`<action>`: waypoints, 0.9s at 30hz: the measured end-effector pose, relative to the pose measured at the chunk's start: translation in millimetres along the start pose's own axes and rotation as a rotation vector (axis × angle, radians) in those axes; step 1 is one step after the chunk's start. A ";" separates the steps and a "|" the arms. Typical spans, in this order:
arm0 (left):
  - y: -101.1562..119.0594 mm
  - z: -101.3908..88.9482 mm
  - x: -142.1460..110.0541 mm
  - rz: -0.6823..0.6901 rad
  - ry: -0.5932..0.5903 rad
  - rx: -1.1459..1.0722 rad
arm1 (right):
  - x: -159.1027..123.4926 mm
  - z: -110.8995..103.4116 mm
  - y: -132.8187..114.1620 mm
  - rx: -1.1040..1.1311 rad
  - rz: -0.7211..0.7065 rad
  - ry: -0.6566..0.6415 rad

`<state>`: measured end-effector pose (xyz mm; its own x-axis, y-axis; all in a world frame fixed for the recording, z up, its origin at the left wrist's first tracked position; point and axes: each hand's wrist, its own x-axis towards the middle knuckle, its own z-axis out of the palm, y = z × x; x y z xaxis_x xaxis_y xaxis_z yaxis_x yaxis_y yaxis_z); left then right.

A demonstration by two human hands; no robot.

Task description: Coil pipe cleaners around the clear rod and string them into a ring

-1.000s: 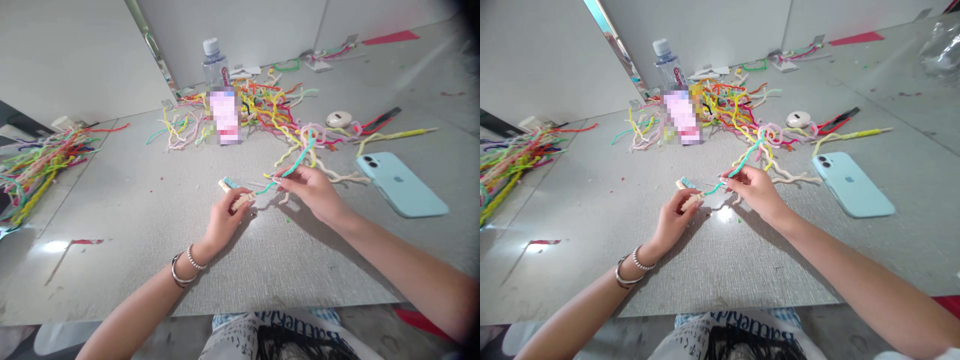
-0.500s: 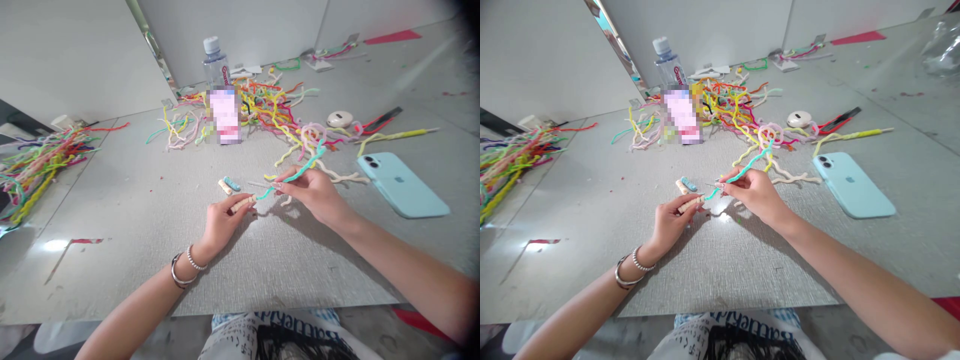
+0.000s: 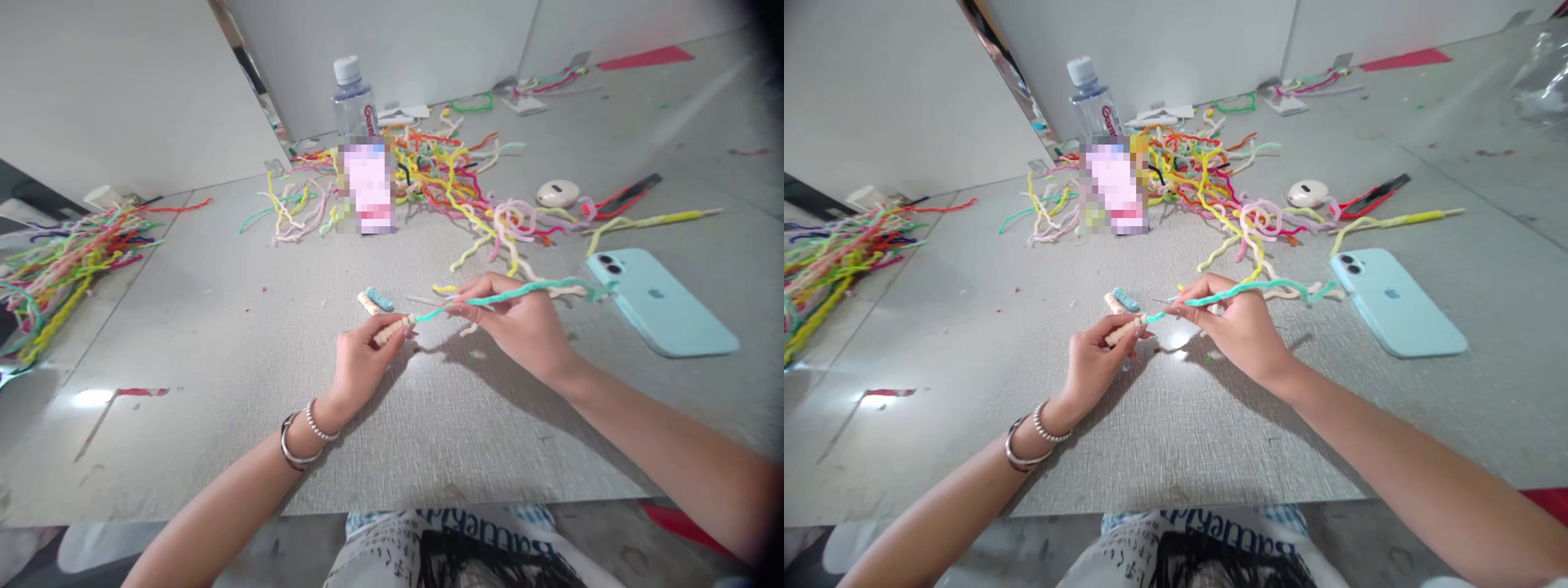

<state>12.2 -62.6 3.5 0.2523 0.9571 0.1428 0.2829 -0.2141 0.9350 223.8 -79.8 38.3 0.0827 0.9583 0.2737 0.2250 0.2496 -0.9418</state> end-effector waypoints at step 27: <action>6.8 -1.1 3.6 0.023 -0.088 -0.203 | -2.2 13.7 11.6 0.242 0.137 0.092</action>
<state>14.0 -60.3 10.7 0.3389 0.9297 0.1441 0.0864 -0.1832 0.9793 212.8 -77.1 24.1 0.1861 0.9715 0.1470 -0.0314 0.1554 -0.9873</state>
